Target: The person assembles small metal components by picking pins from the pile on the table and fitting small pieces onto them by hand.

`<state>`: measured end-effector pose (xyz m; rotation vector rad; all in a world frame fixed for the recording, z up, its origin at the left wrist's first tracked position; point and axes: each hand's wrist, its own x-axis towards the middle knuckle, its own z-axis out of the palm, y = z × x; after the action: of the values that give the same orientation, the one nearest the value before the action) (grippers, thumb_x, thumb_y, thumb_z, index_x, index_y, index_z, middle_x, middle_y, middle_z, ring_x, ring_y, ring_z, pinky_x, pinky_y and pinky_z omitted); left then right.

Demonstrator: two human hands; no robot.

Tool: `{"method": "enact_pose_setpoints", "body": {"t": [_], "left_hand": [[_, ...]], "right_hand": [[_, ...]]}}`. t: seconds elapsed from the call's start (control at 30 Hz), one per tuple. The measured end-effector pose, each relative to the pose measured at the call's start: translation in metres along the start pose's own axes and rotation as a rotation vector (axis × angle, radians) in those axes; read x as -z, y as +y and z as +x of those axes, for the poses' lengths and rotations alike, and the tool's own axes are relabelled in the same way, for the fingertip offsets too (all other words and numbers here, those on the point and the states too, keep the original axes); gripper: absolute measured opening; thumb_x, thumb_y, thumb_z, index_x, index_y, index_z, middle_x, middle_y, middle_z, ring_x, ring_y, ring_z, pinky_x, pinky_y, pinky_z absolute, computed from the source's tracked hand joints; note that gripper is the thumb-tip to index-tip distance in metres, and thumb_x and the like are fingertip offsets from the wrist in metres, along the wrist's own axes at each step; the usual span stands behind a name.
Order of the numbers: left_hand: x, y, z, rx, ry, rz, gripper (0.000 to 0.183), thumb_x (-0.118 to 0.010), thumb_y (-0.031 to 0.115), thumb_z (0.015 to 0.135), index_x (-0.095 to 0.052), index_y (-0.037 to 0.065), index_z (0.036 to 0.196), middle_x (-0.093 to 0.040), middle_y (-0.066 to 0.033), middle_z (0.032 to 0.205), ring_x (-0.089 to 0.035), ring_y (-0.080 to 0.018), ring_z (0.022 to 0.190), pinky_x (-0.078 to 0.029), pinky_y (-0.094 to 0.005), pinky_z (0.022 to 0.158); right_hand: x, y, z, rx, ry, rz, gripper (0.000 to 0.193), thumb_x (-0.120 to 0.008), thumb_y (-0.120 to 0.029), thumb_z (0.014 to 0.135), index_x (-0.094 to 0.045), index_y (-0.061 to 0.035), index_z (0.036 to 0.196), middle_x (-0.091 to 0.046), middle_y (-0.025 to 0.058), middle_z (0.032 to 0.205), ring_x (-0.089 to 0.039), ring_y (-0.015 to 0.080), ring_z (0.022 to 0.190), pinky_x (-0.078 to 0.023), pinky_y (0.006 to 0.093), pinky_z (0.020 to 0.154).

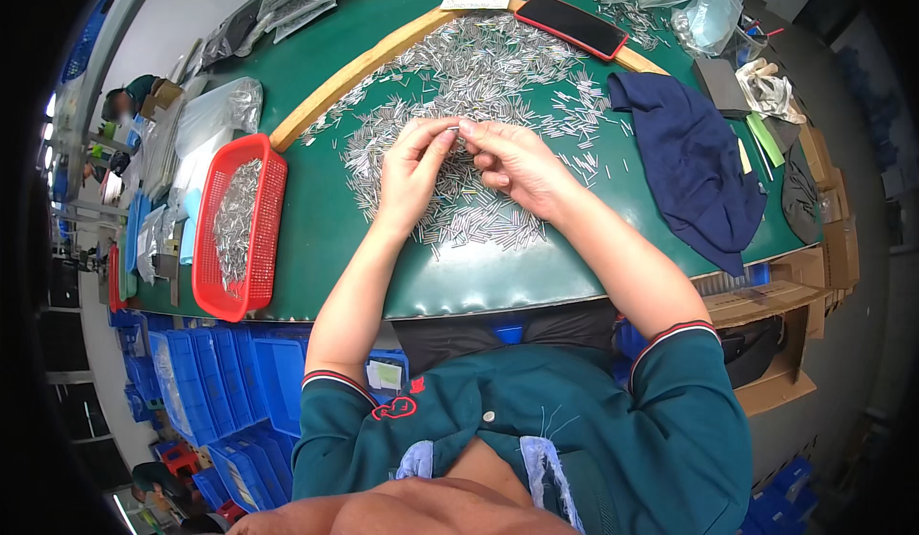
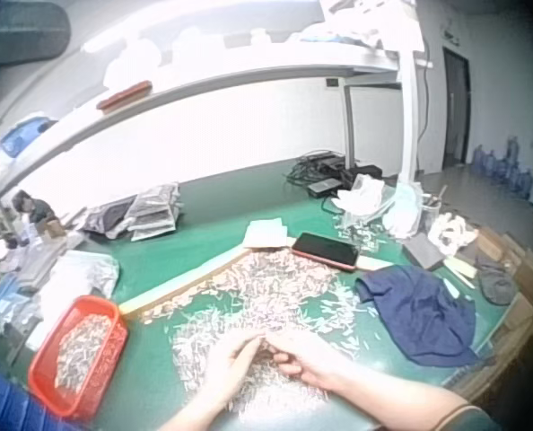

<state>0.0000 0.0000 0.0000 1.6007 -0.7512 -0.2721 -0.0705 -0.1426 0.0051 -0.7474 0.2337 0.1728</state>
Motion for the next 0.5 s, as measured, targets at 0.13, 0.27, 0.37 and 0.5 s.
{"method": "enact_pose_setpoints", "body": {"t": [0.13,0.27,0.37,0.5], "left_hand": [[-0.002,0.005,0.000,-0.186,0.040,0.240,0.022,-0.054,0.007,0.083,-0.059,0.006,0.104,-0.054,-0.0031,0.089,-0.053,-0.0094,0.079,-0.043,-0.0217,0.072],[-0.004,0.000,0.000,-0.031,0.095,-0.080,0.026,-0.057,0.007,0.080,-0.057,0.006,0.106,-0.055,-0.0044,0.086,-0.055,-0.0104,0.079,-0.045,-0.0221,0.071],[0.000,-0.002,0.001,-0.015,0.086,-0.161,0.031,-0.058,0.005,0.079,-0.054,0.006,0.110,-0.055,-0.0038,0.087,-0.055,-0.0093,0.080,-0.045,-0.0215,0.071],[-0.004,-0.002,0.000,-0.049,0.079,-0.078,0.033,-0.058,0.004,0.079,-0.054,0.006,0.111,-0.056,-0.0044,0.087,-0.056,-0.0101,0.079,-0.046,-0.0213,0.070]], "right_hand": [[0.000,-0.001,0.001,0.056,0.033,-0.065,0.017,-0.058,-0.020,0.082,-0.051,-0.0062,0.089,-0.047,-0.0039,0.072,-0.038,0.0004,0.053,-0.026,0.0127,0.038],[-0.003,-0.003,-0.001,0.077,0.089,-0.093,0.015,-0.057,-0.019,0.083,-0.051,-0.0055,0.088,-0.046,-0.0043,0.071,-0.037,-0.0003,0.053,-0.025,0.0127,0.038],[-0.001,-0.001,0.000,0.194,0.152,-0.360,0.016,-0.057,-0.019,0.083,-0.053,-0.0044,0.088,-0.045,-0.0060,0.068,-0.036,-0.0017,0.053,-0.024,0.0138,0.039],[-0.006,0.006,0.000,0.440,0.179,-0.614,0.023,-0.057,-0.021,0.083,-0.057,0.0002,0.091,-0.055,-0.0006,0.076,-0.048,0.0027,0.070,-0.040,0.0168,0.061]]}}
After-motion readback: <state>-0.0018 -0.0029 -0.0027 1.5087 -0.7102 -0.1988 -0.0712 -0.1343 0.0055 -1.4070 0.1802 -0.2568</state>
